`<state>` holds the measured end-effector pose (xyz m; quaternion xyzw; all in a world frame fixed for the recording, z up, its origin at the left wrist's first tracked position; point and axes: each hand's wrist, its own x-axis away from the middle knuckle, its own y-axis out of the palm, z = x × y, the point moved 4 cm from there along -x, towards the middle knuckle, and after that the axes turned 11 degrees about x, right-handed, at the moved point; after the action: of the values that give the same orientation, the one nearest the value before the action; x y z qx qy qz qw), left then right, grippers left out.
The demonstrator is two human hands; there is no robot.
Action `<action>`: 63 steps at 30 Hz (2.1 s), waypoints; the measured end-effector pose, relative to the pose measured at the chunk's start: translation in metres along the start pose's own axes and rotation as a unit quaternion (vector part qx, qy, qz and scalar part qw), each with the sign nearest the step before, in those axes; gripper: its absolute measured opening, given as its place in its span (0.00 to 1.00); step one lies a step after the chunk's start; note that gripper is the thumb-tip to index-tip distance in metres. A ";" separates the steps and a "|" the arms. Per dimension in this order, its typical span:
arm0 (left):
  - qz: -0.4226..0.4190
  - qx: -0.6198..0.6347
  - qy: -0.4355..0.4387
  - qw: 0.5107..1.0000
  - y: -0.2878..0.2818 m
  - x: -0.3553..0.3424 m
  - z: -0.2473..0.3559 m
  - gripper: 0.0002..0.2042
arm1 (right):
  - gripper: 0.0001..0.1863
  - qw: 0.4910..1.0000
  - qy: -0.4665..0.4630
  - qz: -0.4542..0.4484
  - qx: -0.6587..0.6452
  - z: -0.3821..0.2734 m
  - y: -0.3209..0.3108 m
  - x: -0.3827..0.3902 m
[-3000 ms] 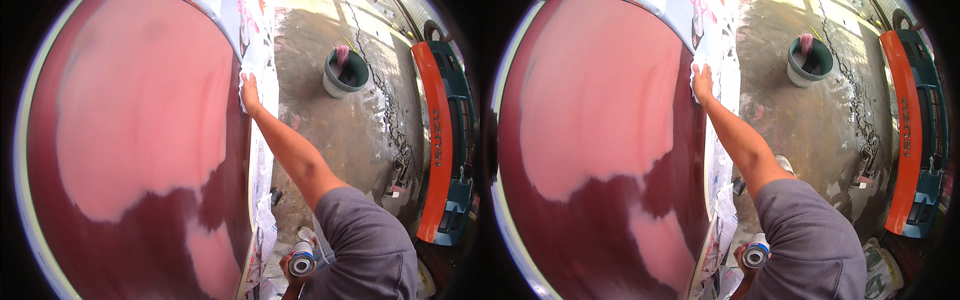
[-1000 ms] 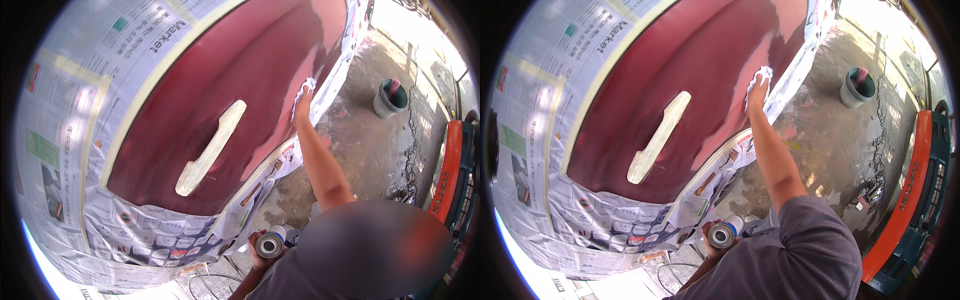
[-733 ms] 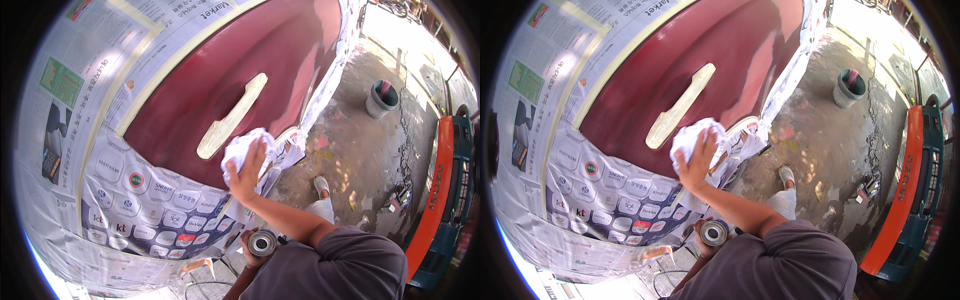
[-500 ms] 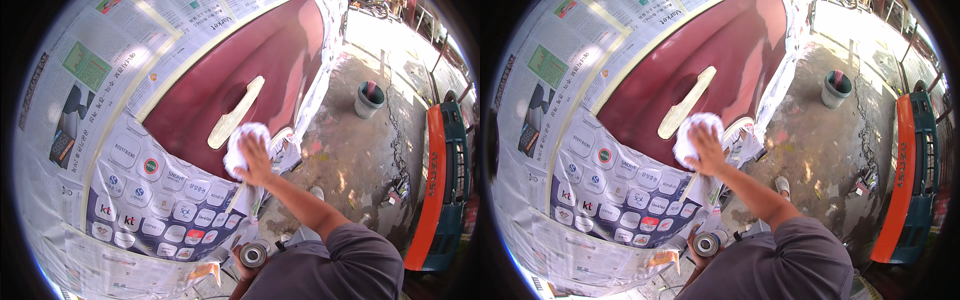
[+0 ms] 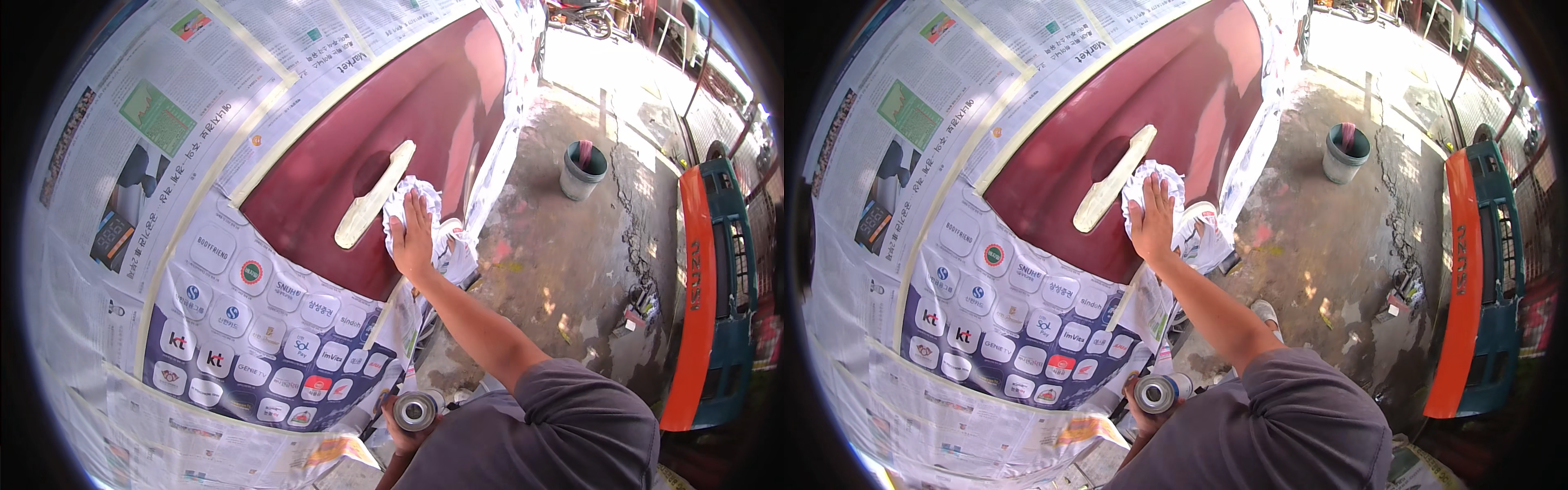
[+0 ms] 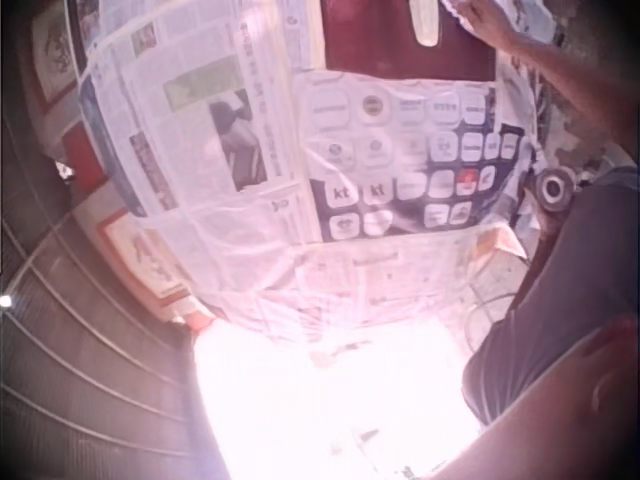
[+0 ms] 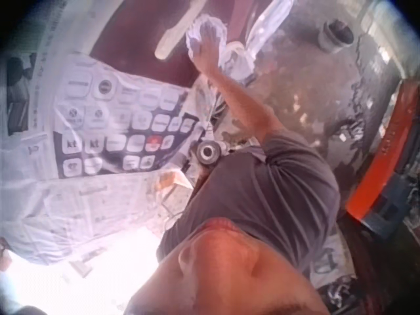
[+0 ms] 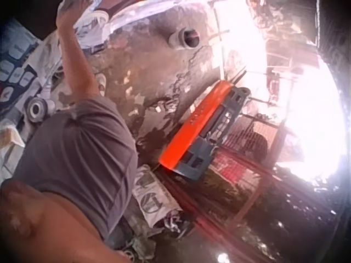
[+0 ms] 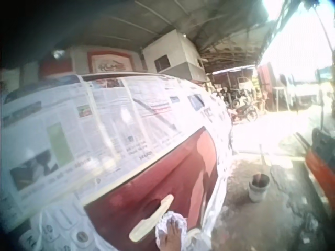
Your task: The person walks through an auto repair shop, picks up a cloth and a can of liquid, then wipes the hood of a red car. They apply masking tape and newspaper to mask off areas around the hood and door handle, preparing the surface for painting.
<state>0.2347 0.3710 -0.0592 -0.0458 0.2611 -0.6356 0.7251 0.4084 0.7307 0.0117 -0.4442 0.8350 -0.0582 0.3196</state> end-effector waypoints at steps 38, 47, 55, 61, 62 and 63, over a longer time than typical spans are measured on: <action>-0.017 0.083 -0.033 0.996 0.062 -0.039 -0.052 0.53 | 0.42 0.983 -0.153 -0.044 0.088 0.044 -0.006 -0.001; -0.072 0.134 -0.061 0.986 0.169 -0.113 -0.048 0.55 | 0.41 0.987 -0.139 0.085 0.002 0.195 0.024 -0.339; -0.078 0.061 -0.060 0.993 0.250 -0.208 -0.006 0.52 | 0.41 0.995 -0.036 0.092 0.013 0.141 0.017 -0.367; -0.066 0.113 -0.051 0.990 0.266 -0.227 -0.001 0.52 | 0.39 0.868 -0.493 0.014 0.054 0.077 0.004 -0.318; -0.059 0.099 -0.045 0.992 0.263 -0.224 0.001 0.52 | 0.38 0.874 -0.479 0.021 0.073 0.105 0.005 -0.359; -0.055 0.087 -0.035 0.994 0.261 -0.226 0.003 0.52 | 0.39 0.919 -0.380 0.035 0.093 0.139 -0.001 -0.405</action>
<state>0.4581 0.6326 -0.0885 -0.0193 0.1764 -0.6931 0.6987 0.6527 1.0719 0.0977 -0.3712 0.6564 0.0486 0.6549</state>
